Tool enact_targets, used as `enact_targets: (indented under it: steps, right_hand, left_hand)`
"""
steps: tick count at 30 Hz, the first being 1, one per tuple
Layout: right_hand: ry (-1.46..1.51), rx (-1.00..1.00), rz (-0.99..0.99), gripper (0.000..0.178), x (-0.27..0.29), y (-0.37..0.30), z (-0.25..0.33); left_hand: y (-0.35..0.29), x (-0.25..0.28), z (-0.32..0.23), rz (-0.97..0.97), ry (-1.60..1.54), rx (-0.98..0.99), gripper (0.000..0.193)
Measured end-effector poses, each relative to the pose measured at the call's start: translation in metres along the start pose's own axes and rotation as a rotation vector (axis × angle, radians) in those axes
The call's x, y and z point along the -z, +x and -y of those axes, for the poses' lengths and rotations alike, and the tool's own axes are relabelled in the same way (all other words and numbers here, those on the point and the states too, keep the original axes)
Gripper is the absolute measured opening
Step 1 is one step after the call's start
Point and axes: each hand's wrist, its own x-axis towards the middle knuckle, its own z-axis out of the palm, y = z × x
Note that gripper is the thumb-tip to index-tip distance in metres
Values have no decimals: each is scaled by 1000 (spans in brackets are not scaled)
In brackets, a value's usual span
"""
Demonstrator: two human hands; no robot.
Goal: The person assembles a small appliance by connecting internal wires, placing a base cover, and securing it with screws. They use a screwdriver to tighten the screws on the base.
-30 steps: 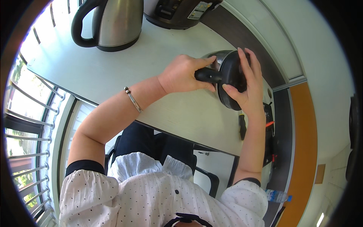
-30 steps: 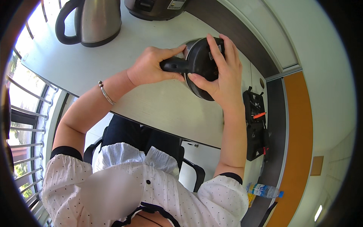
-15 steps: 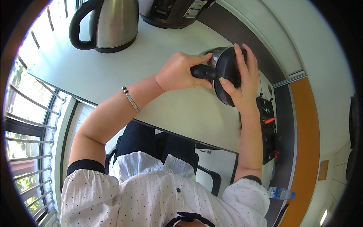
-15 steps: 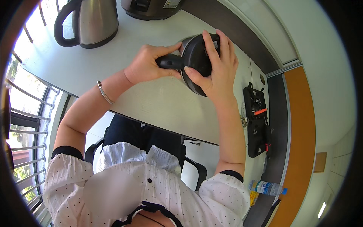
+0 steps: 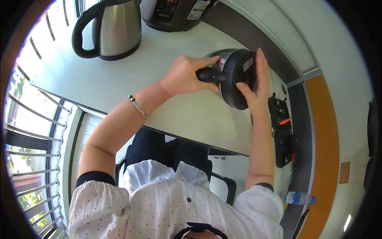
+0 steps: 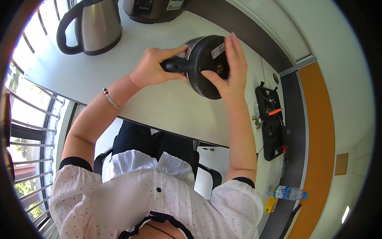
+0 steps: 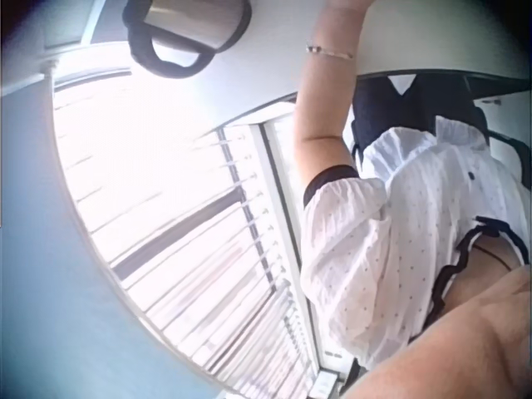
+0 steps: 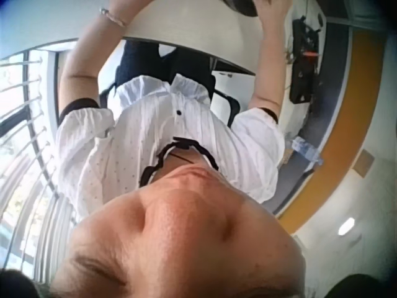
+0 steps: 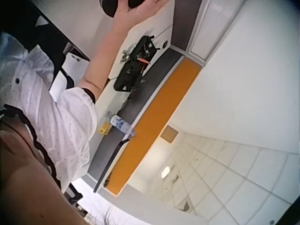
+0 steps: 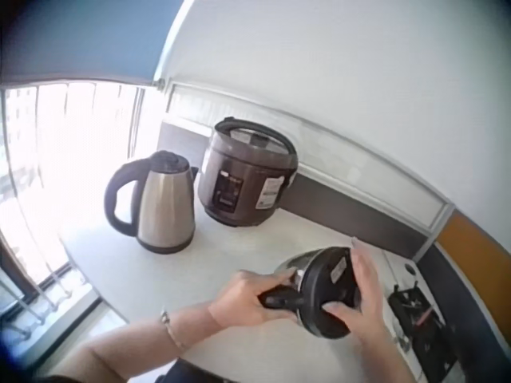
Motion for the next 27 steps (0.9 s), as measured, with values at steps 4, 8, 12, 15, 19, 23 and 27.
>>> enact_targets:
  steps: [4,8,12,15,19,23,27]
  right_hand:
    - [297,-426,-112,100,10,-25,-6]
    - [597,-685,-181,93,10,-46,-1]
    - [743,-791,-310,79,-2,-64,14]
    - [727,-739,-362,80,-15,-73,15]
    - [701,-719,-407,80,-23,-73,33]
    - [667,-676,-441,81,-27,-77,40]
    - [655,-670,-434,82,-32,-81,41]
  left_hand:
    - [0,6,-3,81,-11,-13,69]
    - [0,7,-8,135,20,-107,70]
    - [-4,12,-16,197,95,-76,72]
    - [-9,21,-24,288,218,-31,77]
    - [-17,29,-38,406,317,26,95]
    - [-25,28,-50,400,316,32,110]
    - [-36,19,-53,291,357,98,108]
